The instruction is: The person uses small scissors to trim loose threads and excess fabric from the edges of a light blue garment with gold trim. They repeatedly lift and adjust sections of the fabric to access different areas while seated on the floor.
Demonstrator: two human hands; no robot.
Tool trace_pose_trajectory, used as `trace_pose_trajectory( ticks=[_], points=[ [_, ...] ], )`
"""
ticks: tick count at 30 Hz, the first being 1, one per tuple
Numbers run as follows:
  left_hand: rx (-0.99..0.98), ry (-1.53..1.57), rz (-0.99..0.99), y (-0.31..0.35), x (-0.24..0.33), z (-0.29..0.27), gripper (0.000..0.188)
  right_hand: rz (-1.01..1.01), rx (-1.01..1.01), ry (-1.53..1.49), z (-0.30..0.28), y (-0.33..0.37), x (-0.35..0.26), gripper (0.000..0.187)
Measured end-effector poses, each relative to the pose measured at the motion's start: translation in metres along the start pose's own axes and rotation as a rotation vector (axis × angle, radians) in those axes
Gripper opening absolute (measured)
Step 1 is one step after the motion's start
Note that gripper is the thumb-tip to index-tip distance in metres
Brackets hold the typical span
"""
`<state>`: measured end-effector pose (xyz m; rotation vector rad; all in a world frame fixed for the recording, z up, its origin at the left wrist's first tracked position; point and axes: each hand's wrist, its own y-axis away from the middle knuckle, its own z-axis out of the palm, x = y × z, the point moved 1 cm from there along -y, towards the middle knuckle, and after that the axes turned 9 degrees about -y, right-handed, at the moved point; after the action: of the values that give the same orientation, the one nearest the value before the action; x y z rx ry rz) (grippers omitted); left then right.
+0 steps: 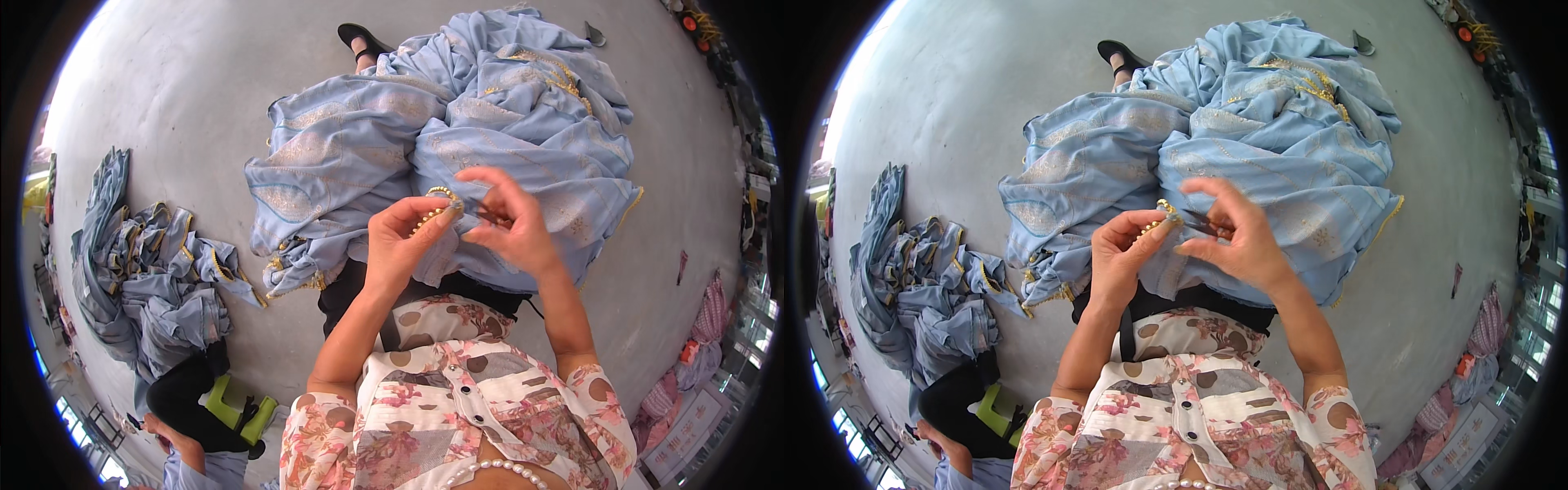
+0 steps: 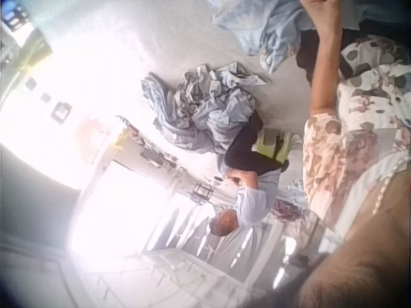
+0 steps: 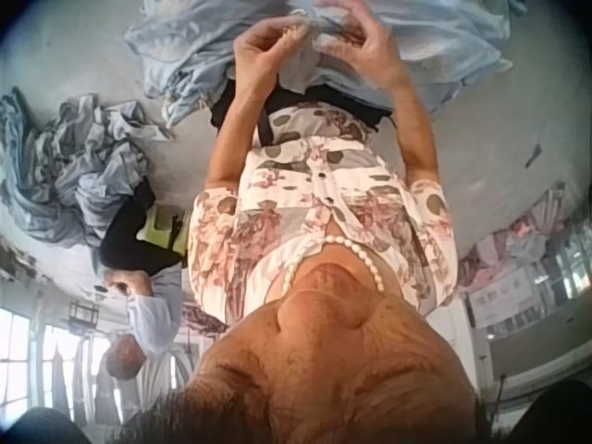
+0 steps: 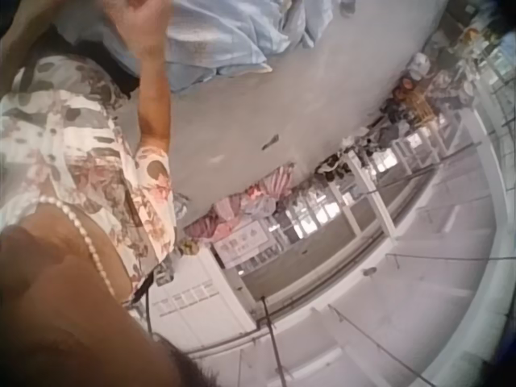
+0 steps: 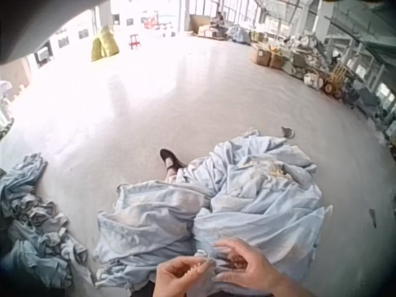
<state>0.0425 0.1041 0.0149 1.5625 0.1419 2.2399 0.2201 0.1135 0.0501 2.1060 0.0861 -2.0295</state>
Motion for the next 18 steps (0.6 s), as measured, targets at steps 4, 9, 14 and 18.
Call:
trace_pose_trajectory(
  ticks=[4,9,14,18],
  points=[
    [-0.047,-0.045,0.185,0.002,0.016,-0.007,0.018,0.168,0.079,0.001,-0.030,0.016,0.009,0.021],
    [0.395,-0.185,0.317,-0.002,0.020,-0.063,0.017,-0.286,0.990,-0.386,-0.273,0.067,-0.001,0.024],
    [0.447,-0.150,0.245,-0.001,0.002,-0.075,0.019,-0.273,1.286,-0.054,-0.239,0.060,0.022,0.027],
    [0.344,-0.148,0.141,-0.014,-0.026,-0.065,0.020,-0.593,0.730,0.379,-0.103,0.001,-0.030,0.019]
  ],
)
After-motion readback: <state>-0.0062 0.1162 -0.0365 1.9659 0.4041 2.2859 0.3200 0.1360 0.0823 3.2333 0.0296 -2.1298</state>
